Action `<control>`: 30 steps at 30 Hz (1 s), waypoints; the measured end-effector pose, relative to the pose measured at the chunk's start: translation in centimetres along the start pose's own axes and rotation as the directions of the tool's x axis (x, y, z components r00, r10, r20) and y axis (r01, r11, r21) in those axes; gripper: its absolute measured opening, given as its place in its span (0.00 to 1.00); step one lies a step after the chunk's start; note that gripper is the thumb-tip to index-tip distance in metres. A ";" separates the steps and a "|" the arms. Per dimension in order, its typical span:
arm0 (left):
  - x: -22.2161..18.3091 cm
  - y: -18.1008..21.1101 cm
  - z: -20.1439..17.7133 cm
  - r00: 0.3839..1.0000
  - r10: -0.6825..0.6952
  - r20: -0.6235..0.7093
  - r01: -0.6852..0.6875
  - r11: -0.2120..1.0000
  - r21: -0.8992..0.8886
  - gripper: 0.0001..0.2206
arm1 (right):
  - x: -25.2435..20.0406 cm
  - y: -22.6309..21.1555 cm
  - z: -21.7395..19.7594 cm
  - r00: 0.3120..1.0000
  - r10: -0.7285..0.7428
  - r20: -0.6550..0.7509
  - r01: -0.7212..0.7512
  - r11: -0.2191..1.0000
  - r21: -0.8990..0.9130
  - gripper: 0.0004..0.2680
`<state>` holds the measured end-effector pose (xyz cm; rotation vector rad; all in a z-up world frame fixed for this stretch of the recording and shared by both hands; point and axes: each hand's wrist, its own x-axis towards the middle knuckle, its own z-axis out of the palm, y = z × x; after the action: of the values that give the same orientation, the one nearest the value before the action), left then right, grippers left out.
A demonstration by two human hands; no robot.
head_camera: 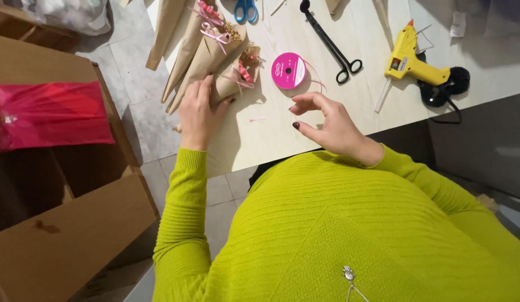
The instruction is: Decorating paper cones with artificial flowers and ribbons using a hot glue gun.
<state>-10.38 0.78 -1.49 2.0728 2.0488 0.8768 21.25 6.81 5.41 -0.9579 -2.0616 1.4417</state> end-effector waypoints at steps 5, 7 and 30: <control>-1.0 -1.0 1.6 0.987 0.008 -0.161 0.003 0.998 0.070 0.25 | -0.2 0.7 -0.4 0.999 0.029 0.018 -0.029 0.999 0.013 0.17; -1.2 -0.9 1.7 0.982 0.016 -0.187 -0.001 0.997 0.078 0.24 | -0.2 0.6 -0.4 0.999 0.035 0.019 -0.036 0.999 0.016 0.16; 0.2 6.9 -2.5 0.893 -0.006 -0.451 0.026 0.999 0.038 0.15 | 2.9 -1.4 -23.2 0.765 -0.424 -0.484 0.141 0.844 -0.518 0.07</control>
<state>-5.41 -0.41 3.78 2.0117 2.3073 1.4393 35.03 23.19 14.91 -1.0252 -1.9619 0.4019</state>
